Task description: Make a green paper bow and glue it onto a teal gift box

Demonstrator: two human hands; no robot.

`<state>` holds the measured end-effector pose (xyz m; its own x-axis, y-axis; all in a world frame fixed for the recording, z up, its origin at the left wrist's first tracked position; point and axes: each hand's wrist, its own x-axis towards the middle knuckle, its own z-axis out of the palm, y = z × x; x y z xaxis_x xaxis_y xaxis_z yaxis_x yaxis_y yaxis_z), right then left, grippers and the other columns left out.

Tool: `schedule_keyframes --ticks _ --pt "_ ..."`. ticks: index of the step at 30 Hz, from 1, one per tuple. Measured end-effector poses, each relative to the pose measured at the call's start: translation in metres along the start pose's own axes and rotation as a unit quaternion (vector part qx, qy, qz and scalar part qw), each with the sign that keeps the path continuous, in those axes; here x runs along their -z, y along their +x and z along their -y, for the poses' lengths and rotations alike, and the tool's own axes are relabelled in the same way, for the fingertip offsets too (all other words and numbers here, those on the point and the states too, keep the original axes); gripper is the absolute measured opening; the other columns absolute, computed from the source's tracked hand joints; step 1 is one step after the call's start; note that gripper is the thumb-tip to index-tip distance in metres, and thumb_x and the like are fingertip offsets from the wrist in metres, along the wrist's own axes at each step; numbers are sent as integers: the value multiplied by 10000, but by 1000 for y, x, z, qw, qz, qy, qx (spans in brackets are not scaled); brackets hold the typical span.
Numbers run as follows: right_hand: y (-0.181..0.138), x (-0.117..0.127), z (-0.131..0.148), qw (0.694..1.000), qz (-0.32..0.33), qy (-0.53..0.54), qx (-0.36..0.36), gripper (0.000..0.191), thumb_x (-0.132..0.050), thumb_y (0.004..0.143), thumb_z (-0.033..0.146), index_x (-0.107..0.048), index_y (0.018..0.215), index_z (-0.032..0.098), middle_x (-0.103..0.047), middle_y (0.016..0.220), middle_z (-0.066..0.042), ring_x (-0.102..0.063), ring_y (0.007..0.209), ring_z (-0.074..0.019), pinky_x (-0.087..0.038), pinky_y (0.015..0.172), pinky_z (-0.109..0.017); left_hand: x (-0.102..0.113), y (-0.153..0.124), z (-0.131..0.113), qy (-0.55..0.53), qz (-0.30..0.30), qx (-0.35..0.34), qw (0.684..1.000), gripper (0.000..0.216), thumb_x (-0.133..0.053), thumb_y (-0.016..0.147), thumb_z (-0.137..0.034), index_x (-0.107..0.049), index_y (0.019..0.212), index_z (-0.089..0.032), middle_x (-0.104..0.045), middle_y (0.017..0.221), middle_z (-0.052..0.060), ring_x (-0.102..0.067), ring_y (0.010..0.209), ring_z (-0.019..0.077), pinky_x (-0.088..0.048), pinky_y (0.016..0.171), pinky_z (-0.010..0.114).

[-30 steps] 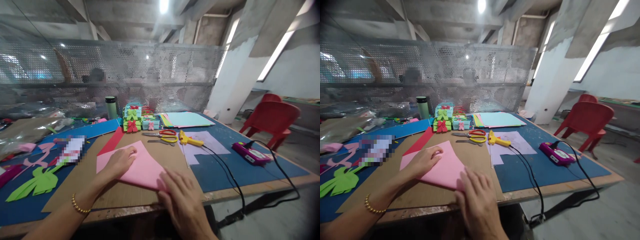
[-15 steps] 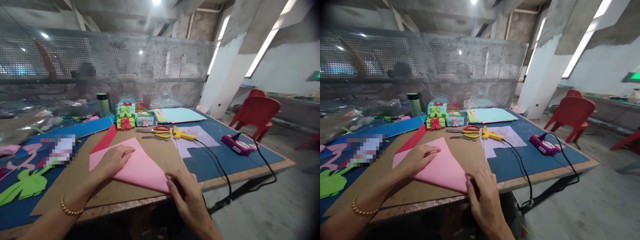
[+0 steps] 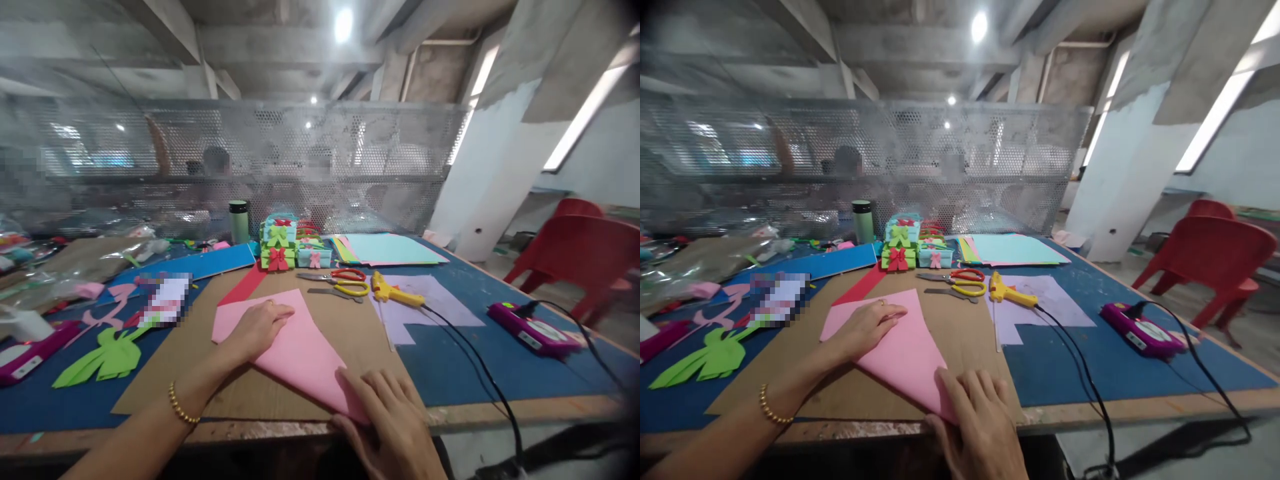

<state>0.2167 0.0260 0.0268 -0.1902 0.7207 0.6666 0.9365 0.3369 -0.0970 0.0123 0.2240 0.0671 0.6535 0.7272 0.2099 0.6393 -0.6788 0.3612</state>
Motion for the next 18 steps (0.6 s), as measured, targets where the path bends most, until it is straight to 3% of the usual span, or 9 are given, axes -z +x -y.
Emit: schedule_keyframes --ticks 5,11,15,18 --pt "21 -5 -31 999 26 35 1 425 -596 914 190 -535 1329 256 -655 991 -51 -597 878 -220 -427 739 -338 2 1 2 -25 -73 84 994 377 -454 921 -230 -711 1196 -224 -707 1201 77 -638 1110 248 -469 951 344" --pt "65 -21 -46 994 32 72 -72 364 -526 910 171 -609 1250 271 -656 990 -71 -590 933 -254 -468 794 -394 -4 2 4 -52 -183 188 963 413 -397 946 -208 -640 1279 -177 -657 1276 136 -585 1215 285 -437 1026 412" --pt "104 -34 -44 985 -41 138 -94 490 -541 894 233 -508 1382 259 -640 1207 -107 -600 1042 -259 -488 904 -430 6 5 19 -61 -361 158 917 395 -394 958 -225 -605 1285 -159 -666 1214 157 -616 1140 272 -472 983 404" --pt "132 -36 -42 969 -81 205 -114 647 -538 882 242 -350 1500 218 -663 1120 -109 -635 955 -230 -515 883 -417 31 -1 24 -21 -542 69 837 373 -393 978 -246 -588 1271 -124 -656 1183 177 -613 1097 260 -477 969 400"
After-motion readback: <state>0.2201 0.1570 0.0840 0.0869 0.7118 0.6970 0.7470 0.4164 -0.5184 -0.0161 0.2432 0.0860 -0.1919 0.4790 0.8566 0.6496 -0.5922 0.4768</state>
